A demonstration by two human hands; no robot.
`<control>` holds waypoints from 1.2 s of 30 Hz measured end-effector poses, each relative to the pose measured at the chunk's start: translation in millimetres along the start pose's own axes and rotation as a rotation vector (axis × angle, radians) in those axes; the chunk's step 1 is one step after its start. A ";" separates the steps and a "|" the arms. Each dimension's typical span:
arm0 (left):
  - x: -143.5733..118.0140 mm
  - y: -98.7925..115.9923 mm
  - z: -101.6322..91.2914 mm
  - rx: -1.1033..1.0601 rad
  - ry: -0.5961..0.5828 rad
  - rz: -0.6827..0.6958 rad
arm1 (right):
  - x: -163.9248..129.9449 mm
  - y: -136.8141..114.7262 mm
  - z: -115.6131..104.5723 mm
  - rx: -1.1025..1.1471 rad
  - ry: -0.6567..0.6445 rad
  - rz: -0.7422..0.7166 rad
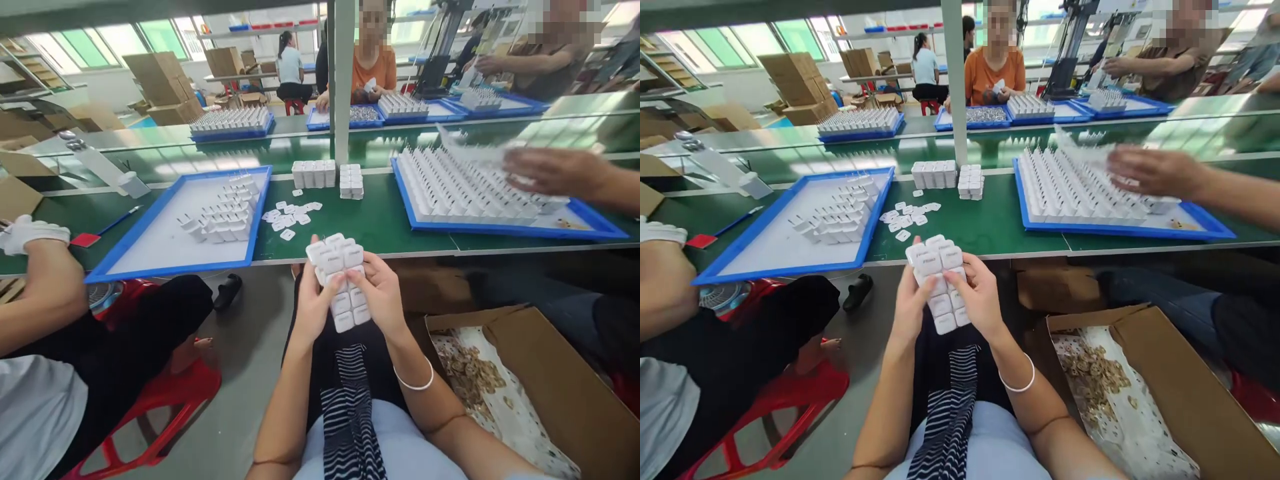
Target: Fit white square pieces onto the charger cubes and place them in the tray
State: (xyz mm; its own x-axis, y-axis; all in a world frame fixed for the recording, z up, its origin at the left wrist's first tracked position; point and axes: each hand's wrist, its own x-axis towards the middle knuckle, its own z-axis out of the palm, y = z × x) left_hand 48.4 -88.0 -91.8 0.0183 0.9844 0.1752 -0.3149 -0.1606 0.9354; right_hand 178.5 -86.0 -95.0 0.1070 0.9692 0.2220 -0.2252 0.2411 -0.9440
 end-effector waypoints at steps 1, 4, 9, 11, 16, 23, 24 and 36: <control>4.1 4.3 0.8 -0.018 0.057 0.052 | 2.8 0.3 0.6 -0.004 0.019 -0.006; 25.2 16.7 1.2 0.011 0.086 0.144 | 18.3 0.4 1.4 -0.008 0.028 -0.019; 100.8 8.9 5.0 0.364 -0.018 0.189 | 83.9 2.3 -16.4 -0.179 -0.029 0.030; 139.2 -3.2 9.7 0.563 -0.070 0.143 | 118.3 5.3 -31.4 -0.292 -0.014 0.036; 207.1 -24.3 26.2 0.837 -0.280 0.081 | 175.3 16.5 -67.7 -0.657 0.093 -0.002; 210.0 -28.3 36.2 1.153 -0.309 0.162 | 178.1 29.2 -79.0 -0.897 0.179 -0.112; 207.2 -26.3 35.1 1.164 -0.318 0.195 | 177.3 28.7 -78.5 -0.894 0.167 -0.128; 245.1 -31.1 51.2 1.108 -0.503 0.193 | 183.0 31.3 -86.4 -0.814 0.178 -0.173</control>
State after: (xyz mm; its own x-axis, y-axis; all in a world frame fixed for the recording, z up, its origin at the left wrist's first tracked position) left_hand 111.2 154.5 -62.2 0.5012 0.8397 0.2090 0.6177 -0.5163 0.5931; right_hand 274.6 94.5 -105.0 0.2421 0.8829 0.4024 0.5680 0.2073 -0.7965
